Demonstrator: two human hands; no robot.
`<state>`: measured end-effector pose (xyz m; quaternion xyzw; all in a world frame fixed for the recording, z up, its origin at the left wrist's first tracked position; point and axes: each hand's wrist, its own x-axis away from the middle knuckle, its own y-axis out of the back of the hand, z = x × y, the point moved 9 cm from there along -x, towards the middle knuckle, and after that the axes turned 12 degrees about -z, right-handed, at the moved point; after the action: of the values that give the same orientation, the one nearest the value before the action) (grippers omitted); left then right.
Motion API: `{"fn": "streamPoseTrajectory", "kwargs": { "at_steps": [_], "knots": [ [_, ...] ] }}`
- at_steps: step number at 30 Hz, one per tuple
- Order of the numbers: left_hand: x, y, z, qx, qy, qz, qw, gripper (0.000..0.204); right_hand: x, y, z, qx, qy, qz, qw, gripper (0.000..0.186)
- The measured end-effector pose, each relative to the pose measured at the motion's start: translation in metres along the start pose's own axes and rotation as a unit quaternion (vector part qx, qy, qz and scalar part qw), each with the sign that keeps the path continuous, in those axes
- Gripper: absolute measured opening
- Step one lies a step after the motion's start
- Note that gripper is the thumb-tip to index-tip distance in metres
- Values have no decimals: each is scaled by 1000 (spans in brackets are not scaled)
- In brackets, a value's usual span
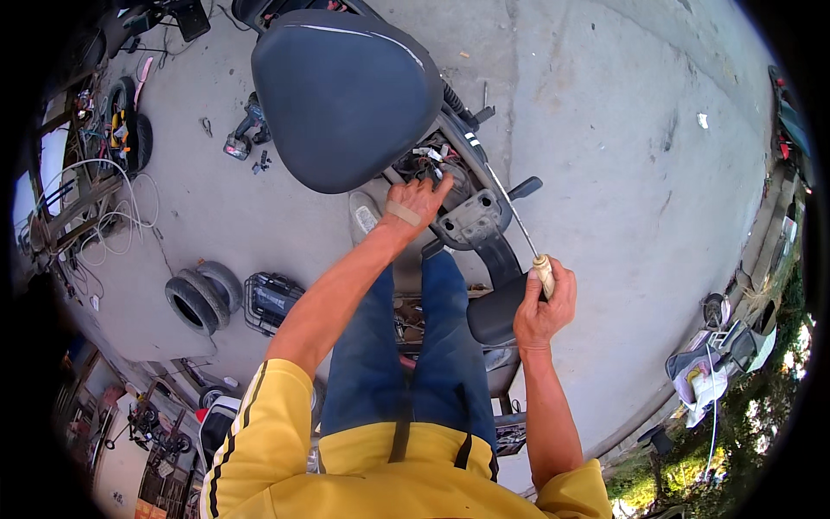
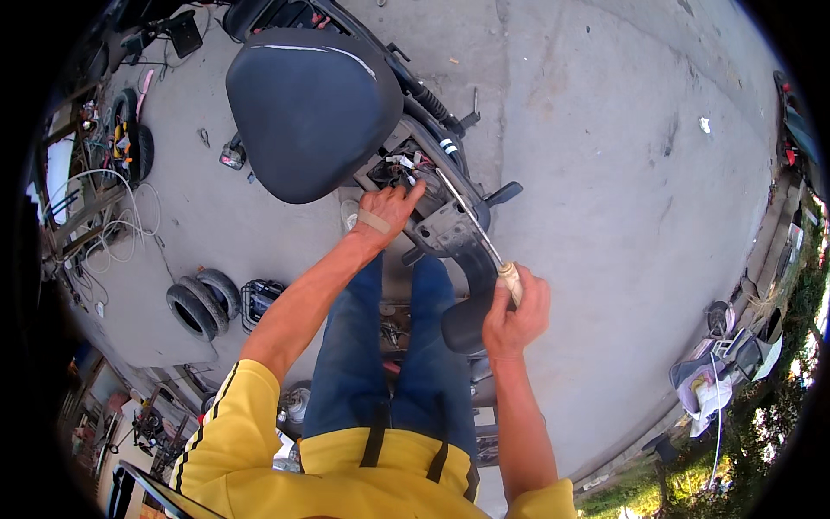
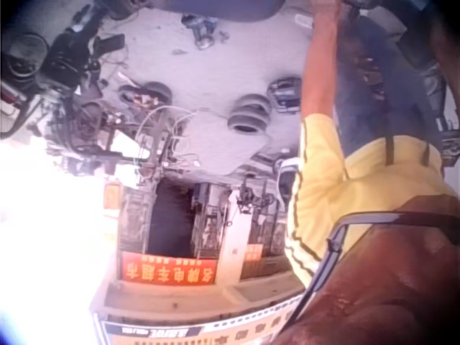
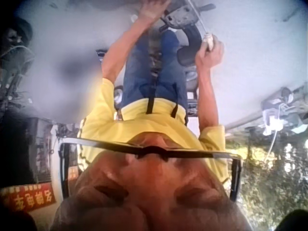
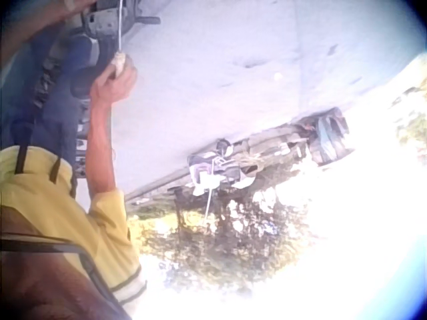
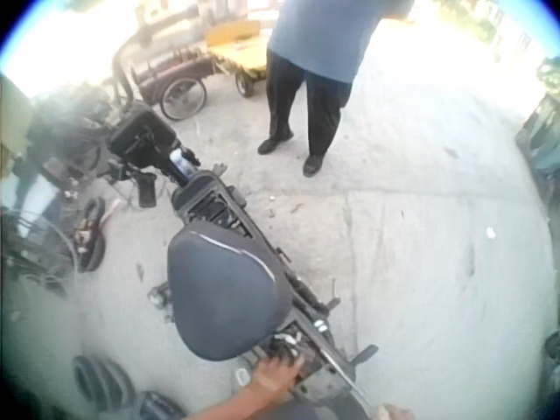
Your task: The person repairs an electric scooter by working on the handlebar wiring, then removes the seat using a screwdriver to access the battery compartment. The person uses pliers and a screwdriver to manipulate wires and fasteners.
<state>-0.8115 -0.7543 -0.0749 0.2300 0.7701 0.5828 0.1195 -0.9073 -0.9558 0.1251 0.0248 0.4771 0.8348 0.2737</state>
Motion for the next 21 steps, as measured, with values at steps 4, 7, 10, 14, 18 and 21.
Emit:
{"fn": "streamPoseTrajectory", "kwargs": {
  "at_steps": [4, 7, 10, 14, 18, 21],
  "knots": [
    [5, 12, 8, 103, 38, -95, 989, 45, -3, 1, -4, -10, -3, -9, 1000, 24],
    [11, 30, 16, 173, 80, -134, 972, 42, 0, 2, -6, -30, -8, -16, 999, 24],
    [14, 35, 29, 201, 193, -123, 952, 43, -1, 5, -5, -47, -10, -23, 999, 24],
    [7, 26, 53, 227, 312, -114, 915, 54, -2, 5, -7, -53, -21, -21, 998, 24],
    [-6, 28, 49, 207, 261, -96, 938, 65, 0, 5, -8, -55, -16, -18, 998, 22],
    [-12, 28, 44, 216, 251, -90, 939, 59, -2, 5, -7, -57, -7, -22, 998, 23]
  ]
}}
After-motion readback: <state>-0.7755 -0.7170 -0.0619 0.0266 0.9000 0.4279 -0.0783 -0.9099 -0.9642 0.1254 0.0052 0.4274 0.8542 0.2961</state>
